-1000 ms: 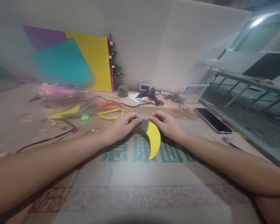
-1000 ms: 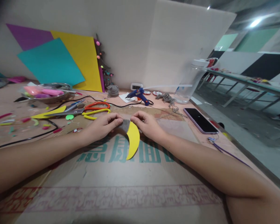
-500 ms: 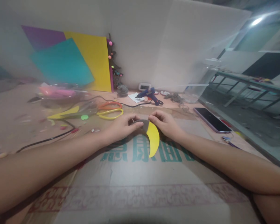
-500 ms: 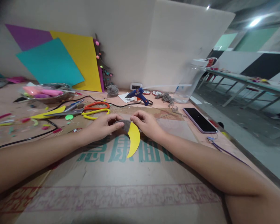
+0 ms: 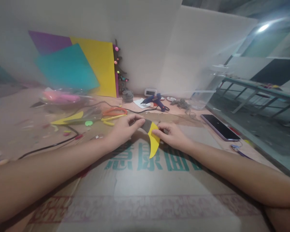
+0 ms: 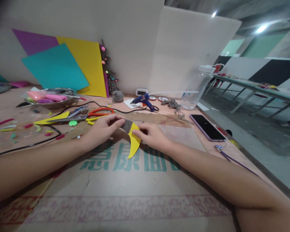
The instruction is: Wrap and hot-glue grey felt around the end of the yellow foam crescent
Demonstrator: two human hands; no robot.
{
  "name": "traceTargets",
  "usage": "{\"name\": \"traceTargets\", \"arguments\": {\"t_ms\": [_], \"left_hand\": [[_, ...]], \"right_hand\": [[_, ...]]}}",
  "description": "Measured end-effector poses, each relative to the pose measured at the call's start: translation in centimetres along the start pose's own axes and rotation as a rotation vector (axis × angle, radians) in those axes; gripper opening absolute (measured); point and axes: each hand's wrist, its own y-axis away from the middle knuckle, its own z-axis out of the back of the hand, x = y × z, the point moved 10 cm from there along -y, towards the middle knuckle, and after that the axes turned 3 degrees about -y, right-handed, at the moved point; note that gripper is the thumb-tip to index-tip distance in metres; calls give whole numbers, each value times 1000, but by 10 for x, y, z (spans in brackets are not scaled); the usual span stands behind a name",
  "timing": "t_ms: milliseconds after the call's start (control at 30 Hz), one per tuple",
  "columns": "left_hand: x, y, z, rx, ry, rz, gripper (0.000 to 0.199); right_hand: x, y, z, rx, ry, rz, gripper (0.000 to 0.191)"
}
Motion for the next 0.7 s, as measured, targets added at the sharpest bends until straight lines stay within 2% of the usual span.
{"name": "traceTargets", "arguments": {"t_ms": [67,133,233,300,367,500,633,700], "left_hand": [[1,-2,2,-32,84,-6,37],[9,-4,2,-52,215,30,42],[22,-8,-6,-46,387,98,44],[27,-10,-9,-41,430,106,43],[26,-11,-9,-40,408,90,39],[15,-7,-4,-31,183,41,33],[0,-1,-10,73,44,-41,39],[-3,0,-13,101,27,-58,43]], "right_hand": [[-7,2,-9,73,-93,-85,35],[-18,4,-10,62,-229,-196,38],[-31,4,3,-83,-402,-273,40],[-35,3,13,-176,-469,-263,41],[-37,1,18,-214,-486,-236,42],[-30,-3,24,-234,-354,-123,31],[-13,2,37,-366,-45,29,12],[-7,4,37,-370,101,93,6]]}}
